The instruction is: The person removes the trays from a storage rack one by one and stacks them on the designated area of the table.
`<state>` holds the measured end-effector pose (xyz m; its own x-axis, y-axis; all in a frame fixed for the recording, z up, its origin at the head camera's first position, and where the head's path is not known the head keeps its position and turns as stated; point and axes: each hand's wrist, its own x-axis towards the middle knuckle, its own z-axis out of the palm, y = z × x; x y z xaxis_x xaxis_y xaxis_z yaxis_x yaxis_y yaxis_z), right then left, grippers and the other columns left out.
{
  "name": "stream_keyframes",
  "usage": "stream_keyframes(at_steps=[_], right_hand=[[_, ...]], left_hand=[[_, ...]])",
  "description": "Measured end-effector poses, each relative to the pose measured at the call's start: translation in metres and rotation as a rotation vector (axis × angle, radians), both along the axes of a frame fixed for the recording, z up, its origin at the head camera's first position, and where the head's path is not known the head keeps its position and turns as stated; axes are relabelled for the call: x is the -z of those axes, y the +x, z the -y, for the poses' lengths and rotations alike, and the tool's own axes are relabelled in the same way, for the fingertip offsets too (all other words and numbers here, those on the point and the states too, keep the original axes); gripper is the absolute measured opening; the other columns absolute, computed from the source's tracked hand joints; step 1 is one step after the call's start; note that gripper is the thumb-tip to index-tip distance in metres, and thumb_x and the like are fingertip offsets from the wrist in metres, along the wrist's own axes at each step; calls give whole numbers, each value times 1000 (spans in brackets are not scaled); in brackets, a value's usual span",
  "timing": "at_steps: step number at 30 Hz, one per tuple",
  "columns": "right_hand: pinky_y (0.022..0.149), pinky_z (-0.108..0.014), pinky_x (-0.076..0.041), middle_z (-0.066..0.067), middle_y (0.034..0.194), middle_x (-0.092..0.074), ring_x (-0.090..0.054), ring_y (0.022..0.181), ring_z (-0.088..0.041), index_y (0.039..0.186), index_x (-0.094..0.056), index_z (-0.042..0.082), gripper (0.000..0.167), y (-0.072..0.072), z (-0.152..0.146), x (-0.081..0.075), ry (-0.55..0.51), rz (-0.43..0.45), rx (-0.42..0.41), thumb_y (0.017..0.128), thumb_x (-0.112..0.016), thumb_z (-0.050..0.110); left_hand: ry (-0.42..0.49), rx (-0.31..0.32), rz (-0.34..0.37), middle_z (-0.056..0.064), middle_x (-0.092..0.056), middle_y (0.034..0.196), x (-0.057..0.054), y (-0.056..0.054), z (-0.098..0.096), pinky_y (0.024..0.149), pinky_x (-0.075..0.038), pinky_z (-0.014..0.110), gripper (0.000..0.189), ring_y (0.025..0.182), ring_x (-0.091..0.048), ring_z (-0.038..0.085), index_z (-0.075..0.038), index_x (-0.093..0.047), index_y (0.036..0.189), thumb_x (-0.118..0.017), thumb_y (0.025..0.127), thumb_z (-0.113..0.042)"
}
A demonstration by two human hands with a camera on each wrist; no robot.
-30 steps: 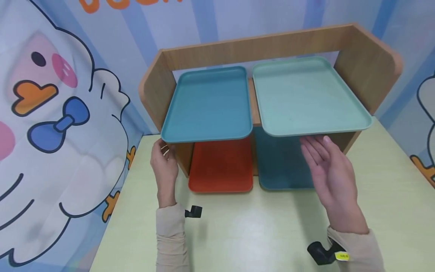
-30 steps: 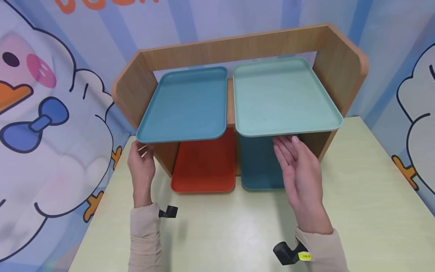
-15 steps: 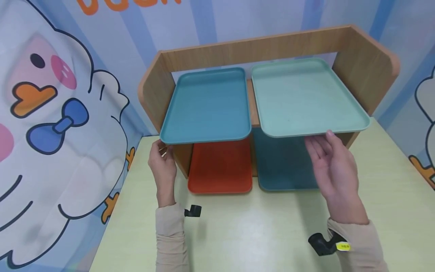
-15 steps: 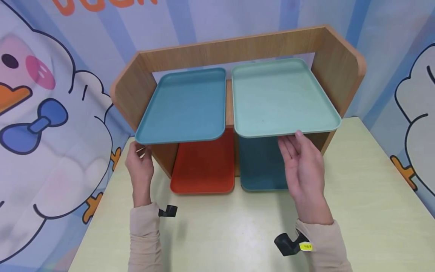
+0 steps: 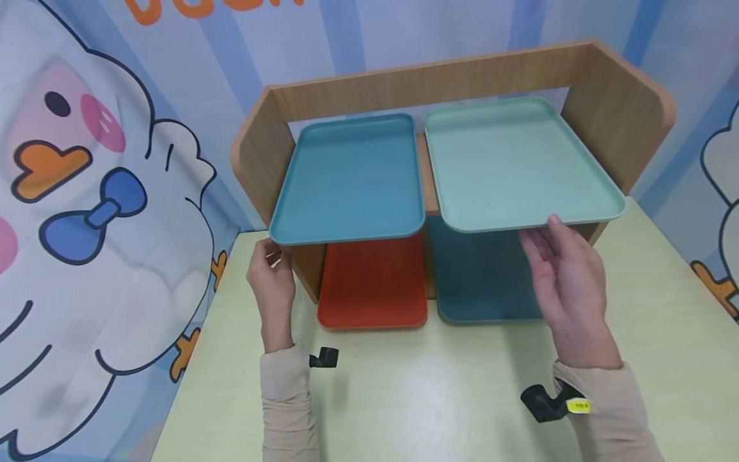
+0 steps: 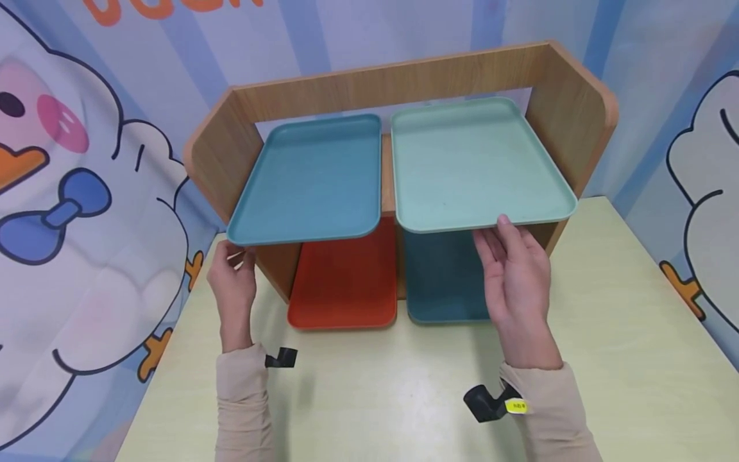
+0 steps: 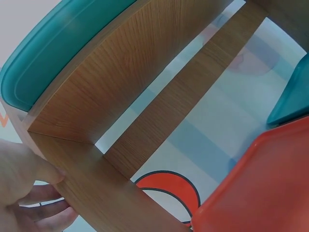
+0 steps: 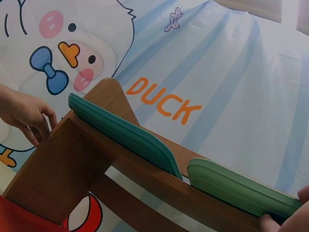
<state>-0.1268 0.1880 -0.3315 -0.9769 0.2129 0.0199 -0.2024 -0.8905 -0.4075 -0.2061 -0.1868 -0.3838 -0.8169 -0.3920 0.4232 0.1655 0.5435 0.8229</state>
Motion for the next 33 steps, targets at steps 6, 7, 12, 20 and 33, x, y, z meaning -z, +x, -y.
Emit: stream_keyframes(at_steps=[6, 7, 12, 20, 33], right_hand=[[95, -34, -47, -14, 130, -55, -60, 117, -25, 132, -48, -1, 42, -1, 1, -1, 10, 19, 42, 91, -60, 0], [95, -34, -48, -14, 130, -56, -60, 117, -25, 131, -49, -2, 42, -1, 1, -1, 12, 24, 50, 91, -60, 0], [93, -34, -49, -14, 128, -56, -61, 114, -25, 130, -50, -2, 44, -1, 3, -1, 33, 53, 93, 88, -64, 0], [93, -34, -48, -15, 135, -51, -58, 119, -27, 135, -47, -2, 51, 2, 7, 0, 52, 59, 136, 87, -66, 0], [90, -36, -49, -20, 121, -60, -62, 114, -29, 125, -53, -10, 39, 8, 7, -1, 35, 11, 185, 87, -62, -6]], left_hand=[[13, 11, 9, 13, -63, 110, -1, 0, 1, 88, -54, 38, 20, 105, -64, 27, -4, -59, 114, -58, 95, -11], [16, 12, 10, 13, -63, 110, -1, 0, 1, 88, -54, 38, 20, 105, -64, 27, -4, -59, 114, -58, 95, -11], [21, 11, 14, 13, -63, 110, -1, 1, 1, 88, -54, 37, 20, 105, -64, 27, -4, -59, 113, -59, 95, -11], [12, 5, 7, 15, -63, 109, 0, -1, 3, 88, -54, 37, 20, 104, -64, 28, -3, -59, 113, -59, 94, -9], [-1, 5, 6, 13, -64, 108, -1, -1, 3, 88, -54, 38, 18, 104, -64, 27, -4, -59, 112, -58, 95, -8]])
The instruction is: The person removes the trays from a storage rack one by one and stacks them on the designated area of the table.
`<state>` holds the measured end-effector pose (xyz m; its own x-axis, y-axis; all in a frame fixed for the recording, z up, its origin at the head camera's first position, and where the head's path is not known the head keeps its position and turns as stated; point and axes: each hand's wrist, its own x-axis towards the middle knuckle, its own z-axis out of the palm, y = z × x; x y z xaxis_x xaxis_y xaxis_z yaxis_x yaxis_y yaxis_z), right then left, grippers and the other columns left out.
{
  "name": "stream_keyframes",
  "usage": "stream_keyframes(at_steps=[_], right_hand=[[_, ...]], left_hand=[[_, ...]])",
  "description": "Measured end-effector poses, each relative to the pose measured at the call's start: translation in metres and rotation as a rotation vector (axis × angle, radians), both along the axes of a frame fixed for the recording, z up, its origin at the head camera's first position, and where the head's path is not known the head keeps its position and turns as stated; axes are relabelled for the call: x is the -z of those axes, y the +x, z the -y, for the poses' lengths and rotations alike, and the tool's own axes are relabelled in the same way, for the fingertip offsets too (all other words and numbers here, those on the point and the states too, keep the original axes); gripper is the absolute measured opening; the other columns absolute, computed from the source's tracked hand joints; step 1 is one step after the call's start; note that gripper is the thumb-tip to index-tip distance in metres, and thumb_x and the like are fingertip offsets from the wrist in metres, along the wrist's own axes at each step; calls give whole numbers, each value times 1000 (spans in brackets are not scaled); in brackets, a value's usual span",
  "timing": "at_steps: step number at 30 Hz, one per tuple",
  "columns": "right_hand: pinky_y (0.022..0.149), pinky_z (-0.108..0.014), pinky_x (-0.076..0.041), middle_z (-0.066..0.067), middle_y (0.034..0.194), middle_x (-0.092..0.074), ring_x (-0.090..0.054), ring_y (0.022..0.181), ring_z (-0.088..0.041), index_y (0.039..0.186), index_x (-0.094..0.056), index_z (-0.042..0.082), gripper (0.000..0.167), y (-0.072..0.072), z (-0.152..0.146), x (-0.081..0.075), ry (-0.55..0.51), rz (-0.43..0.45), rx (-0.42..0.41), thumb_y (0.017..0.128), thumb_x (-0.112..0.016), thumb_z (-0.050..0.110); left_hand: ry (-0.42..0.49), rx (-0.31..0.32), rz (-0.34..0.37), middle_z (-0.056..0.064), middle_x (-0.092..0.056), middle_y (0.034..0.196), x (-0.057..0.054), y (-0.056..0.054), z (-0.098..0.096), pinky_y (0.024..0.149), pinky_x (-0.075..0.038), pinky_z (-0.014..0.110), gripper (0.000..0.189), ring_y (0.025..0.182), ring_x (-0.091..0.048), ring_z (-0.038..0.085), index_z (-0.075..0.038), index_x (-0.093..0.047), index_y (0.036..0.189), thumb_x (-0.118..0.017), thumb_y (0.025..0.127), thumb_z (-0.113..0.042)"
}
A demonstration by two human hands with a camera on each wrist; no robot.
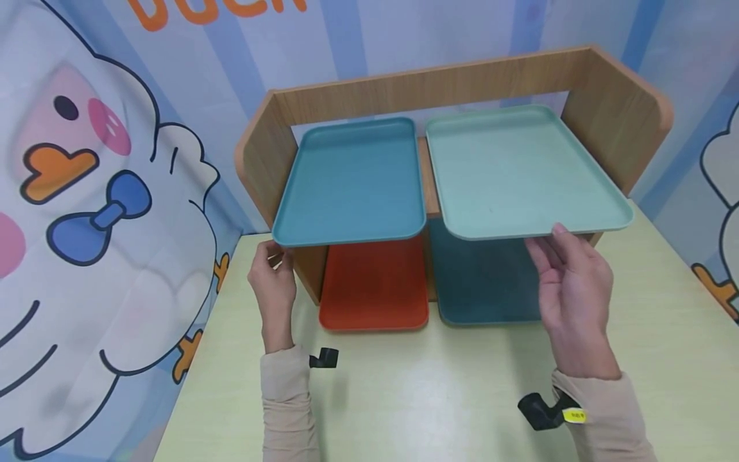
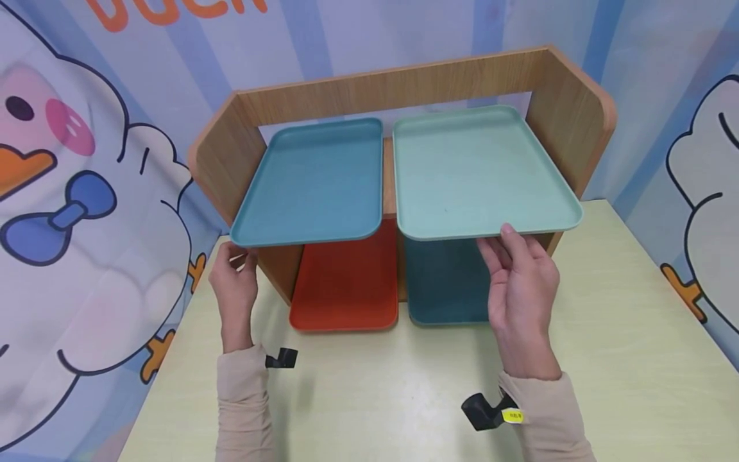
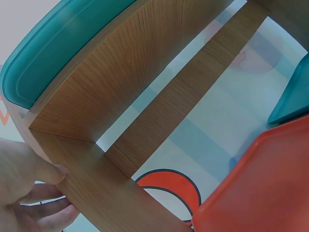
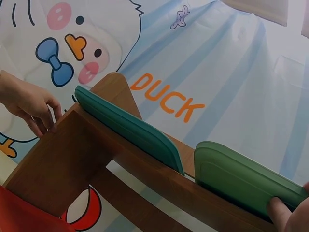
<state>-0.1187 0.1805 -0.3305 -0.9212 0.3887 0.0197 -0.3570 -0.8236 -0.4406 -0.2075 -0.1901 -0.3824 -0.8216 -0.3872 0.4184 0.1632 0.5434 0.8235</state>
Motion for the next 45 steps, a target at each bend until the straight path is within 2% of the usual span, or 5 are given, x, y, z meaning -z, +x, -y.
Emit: stream_keyframes(at_steps=[12, 22, 28, 37, 45], right_hand=[[88, -37, -51, -21, 115, -64, -65, 106, -29, 122, -54, -11, 34, 7, 0, 1, -30, -14, -4, 89, -59, -8], [90, -39, -50, -22, 114, -64, -62, 113, -30, 123, -54, -13, 32, 15, -4, 3, -41, -80, -20, 91, -53, -10], [90, -38, -50, -22, 112, -64, -63, 112, -30, 124, -52, -12, 31, 19, -4, 4, -25, -96, -34, 93, -51, -9], [91, -37, -51, -22, 113, -65, -66, 106, -30, 126, -51, -11, 32, 26, -5, 9, -25, -119, -79, 95, -47, -9], [95, -37, -47, -22, 120, -63, -61, 115, -31, 132, -46, -8, 36, 31, -7, 11, -31, -166, -132, 97, -42, -8]], left_hand=[[2, -5, 4, 13, -64, 107, 0, -1, 0, 88, -54, 38, 18, 104, -64, 27, -4, -59, 112, -58, 94, -8], [-6, 11, -5, 12, -64, 107, 1, -3, 0, 89, -54, 36, 17, 104, -64, 25, -5, -60, 111, -58, 94, -6], [-1, 11, -1, 13, -64, 107, 0, -1, 1, 88, -54, 37, 17, 104, -64, 27, -4, -60, 111, -58, 94, -6], [7, 16, 4, 14, -65, 107, 0, -1, 2, 88, -54, 37, 17, 104, -65, 28, -3, -59, 111, -58, 94, -7], [19, 22, 5, 13, -64, 106, -2, 1, 2, 88, -54, 36, 17, 105, -64, 27, -4, -60, 110, -59, 94, -7]])
